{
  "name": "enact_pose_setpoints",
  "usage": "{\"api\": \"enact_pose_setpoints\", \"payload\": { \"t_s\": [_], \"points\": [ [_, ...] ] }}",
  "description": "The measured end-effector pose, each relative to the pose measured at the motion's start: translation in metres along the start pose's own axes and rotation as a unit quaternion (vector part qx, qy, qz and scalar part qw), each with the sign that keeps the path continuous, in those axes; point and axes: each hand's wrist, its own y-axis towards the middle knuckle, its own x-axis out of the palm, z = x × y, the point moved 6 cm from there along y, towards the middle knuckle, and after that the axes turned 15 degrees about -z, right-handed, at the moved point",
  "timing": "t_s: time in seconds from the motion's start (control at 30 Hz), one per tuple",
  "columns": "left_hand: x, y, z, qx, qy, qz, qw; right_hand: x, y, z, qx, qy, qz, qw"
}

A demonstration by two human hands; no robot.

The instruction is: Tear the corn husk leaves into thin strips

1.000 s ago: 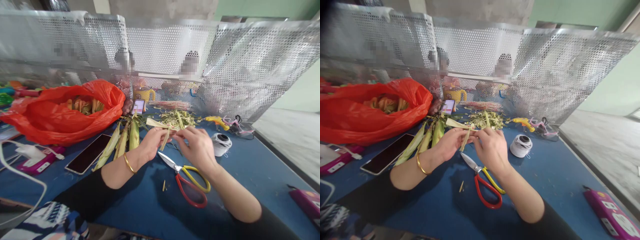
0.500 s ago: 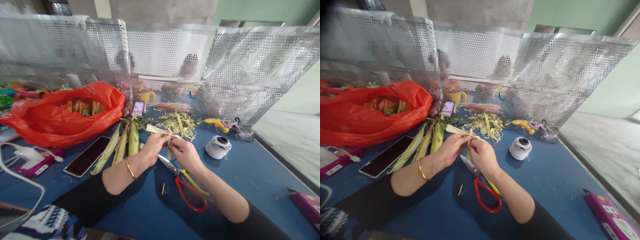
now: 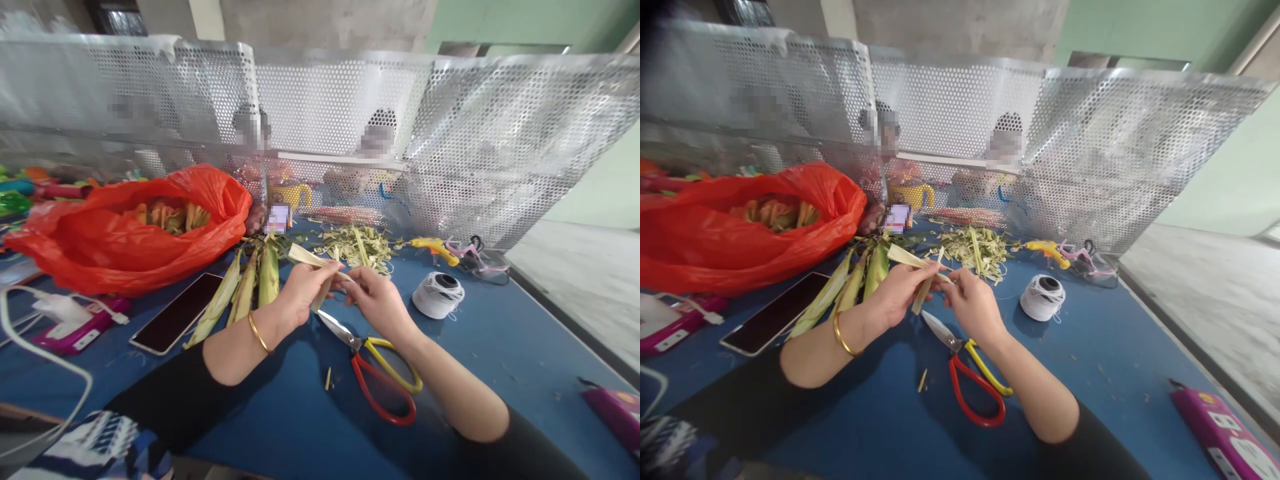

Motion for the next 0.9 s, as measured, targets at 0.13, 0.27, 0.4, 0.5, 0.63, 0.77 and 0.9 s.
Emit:
{"api": "enact_pose_setpoints", "payload": {
  "t_s": [0.13,0.27,0.4,0.5,0.63,0.77,0.9],
  "points": [
    [-0.008,0.006,-0.001,0.03,0.047,0.025,0.998,0.003,-0.004,-0.008,-0.003,-0.051,-0.11,0.993],
    [-0.008,0.009,-0.002,0.009,0.07,-0.01,0.997,-0.012,-0.007,-0.01,-0.006,-0.063,-0.175,0.983],
    [0.007,0.005,-0.006,-0.034,0.142,-0.125,0.981,-0.046,-0.005,-0.004,-0.02,-0.034,0.057,0.998],
    [0.019,-0.004,-0.014,-0.07,0.216,-0.189,0.955,-0.029,0.005,0.009,-0.004,0.085,-0.007,0.996],
    [0.03,-0.011,-0.028,-0.118,0.267,-0.248,0.924,0.003,0.011,0.017,0.025,0.238,-0.121,0.963],
    [0.025,-0.007,-0.034,-0.146,0.236,-0.217,0.936,-0.006,0.007,0.011,0.011,0.185,-0.055,0.981],
    [0.015,0.001,-0.026,-0.125,0.15,-0.141,0.971,-0.026,-0.006,-0.006,0.009,0.001,0.047,0.999]
  ]
}}
